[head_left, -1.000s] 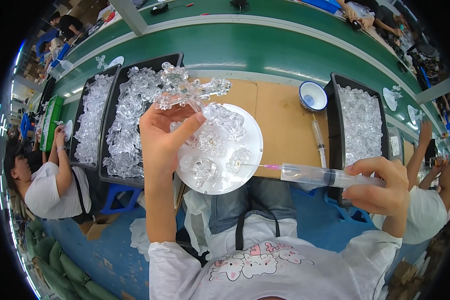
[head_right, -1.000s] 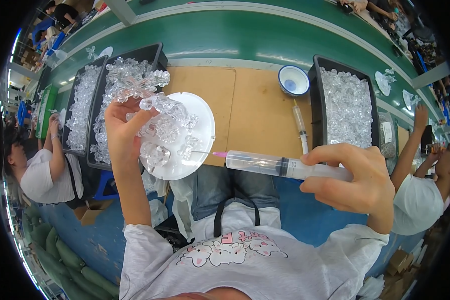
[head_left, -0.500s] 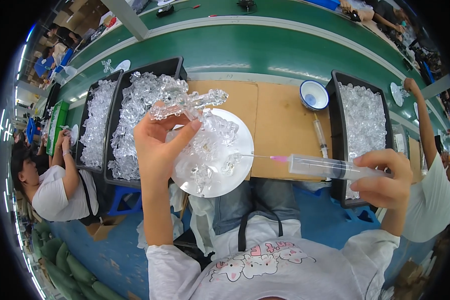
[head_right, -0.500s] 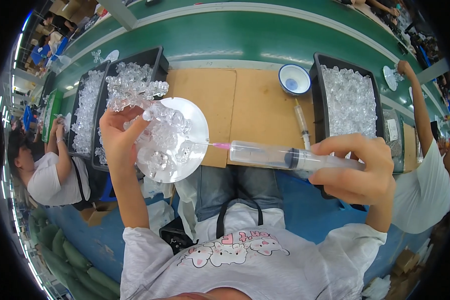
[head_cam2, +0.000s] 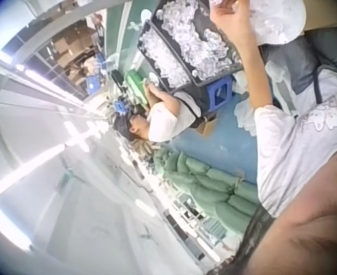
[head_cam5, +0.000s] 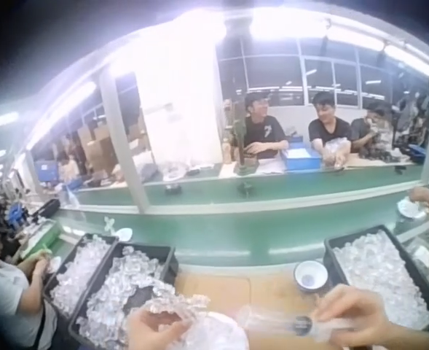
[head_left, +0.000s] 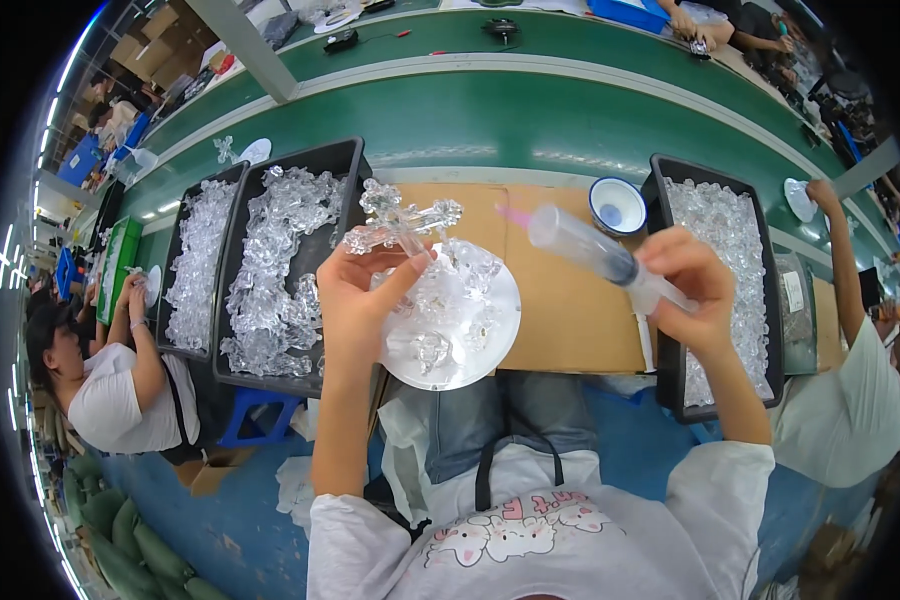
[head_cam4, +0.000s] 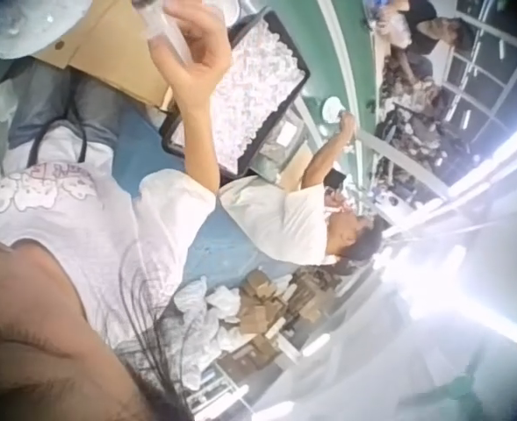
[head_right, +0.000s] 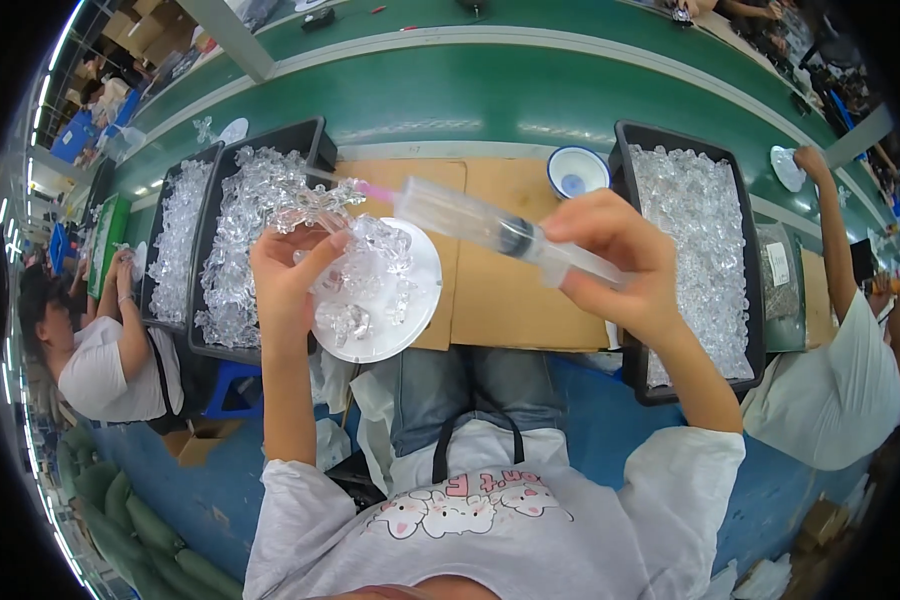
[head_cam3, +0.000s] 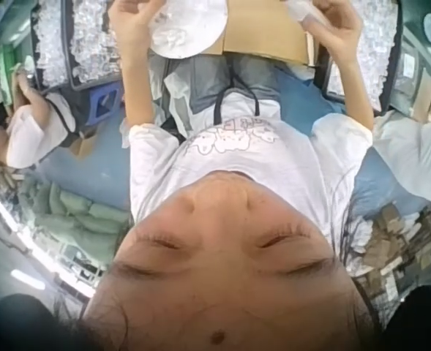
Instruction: Assembling clear plastic decorative lighting components by injecting glue or sealant using a syringe on an assembly line.
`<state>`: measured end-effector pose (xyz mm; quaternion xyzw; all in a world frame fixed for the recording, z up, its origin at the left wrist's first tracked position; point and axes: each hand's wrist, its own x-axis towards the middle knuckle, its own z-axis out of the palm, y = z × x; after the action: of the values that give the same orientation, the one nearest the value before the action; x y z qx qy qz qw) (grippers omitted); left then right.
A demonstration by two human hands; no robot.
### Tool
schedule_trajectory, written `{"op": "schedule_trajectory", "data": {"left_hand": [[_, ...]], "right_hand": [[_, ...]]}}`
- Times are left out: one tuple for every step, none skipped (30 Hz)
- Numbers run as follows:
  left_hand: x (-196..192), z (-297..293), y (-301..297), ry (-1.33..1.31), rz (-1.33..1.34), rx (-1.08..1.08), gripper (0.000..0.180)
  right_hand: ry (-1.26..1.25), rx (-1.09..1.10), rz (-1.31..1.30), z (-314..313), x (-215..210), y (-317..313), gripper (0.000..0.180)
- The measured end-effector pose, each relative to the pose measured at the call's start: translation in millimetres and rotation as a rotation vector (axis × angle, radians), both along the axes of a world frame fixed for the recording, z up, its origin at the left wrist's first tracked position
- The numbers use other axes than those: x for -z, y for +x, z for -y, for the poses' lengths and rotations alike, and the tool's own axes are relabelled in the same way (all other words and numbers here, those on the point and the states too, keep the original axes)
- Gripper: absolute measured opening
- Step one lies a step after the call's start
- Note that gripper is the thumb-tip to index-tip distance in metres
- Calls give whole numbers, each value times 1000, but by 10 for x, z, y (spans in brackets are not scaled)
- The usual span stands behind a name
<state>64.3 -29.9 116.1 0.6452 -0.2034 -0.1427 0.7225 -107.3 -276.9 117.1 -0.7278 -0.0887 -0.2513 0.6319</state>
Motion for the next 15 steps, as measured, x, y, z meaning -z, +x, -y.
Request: {"op": "schedule_trajectory", "data": {"left_hand": [[8, -9, 12, -27, 16, 11, 26], [-17, -44, 14, -26, 16, 3, 26], [-74, -83, 15, 22, 23, -7, 26], [-126, -122, 11, 70, 30, -17, 25], [-158, -143, 12, 71, 30, -19, 25], [-190, -168, 5, 66, 43, -26, 26], [-220, -180, 2, 59, 58, -26, 26], [-242, -188, 1, 62, 60, -23, 26], [-262, -195, -1, 46, 84, -15, 27], [-291, -210, -13, 32, 110, -10, 28], [-321, -227, -23, 39, 115, -8, 28], [-350, -245, -33, 42, 118, -19, 29], [-377, -249, -44, 44, 122, -28, 29], [-399, -245, -59, 49, 128, -25, 29], [-419, -237, -75, 36, 136, -41, 29]], "right_hand": [[-88, 0, 8, 55, -41, -39, 34], [-173, -4, 18, 104, -84, -80, 29], [-166, 26, 12, 137, -127, -132, 27], [-164, 19, 12, 197, -193, -194, 27], [-357, 38, 8, 274, -267, -258, 28], [-548, 57, 4, 304, -331, -297, 29], [-567, 105, -33, 272, -374, -353, 31], [-564, 109, -32, 267, -424, -372, 31], [-707, 75, -14, 267, -470, -387, 32], [-847, 40, 5, 260, -503, -404, 33], [-875, 40, 5, 239, -517, -414, 33], [-868, 43, 9, 220, -544, -408, 33], [-915, 31, 52, 203, -583, -399, 32], [-962, 19, 95, 187, -599, -386, 31], [-977, 45, 149, 171, -586, -373, 30]]}}
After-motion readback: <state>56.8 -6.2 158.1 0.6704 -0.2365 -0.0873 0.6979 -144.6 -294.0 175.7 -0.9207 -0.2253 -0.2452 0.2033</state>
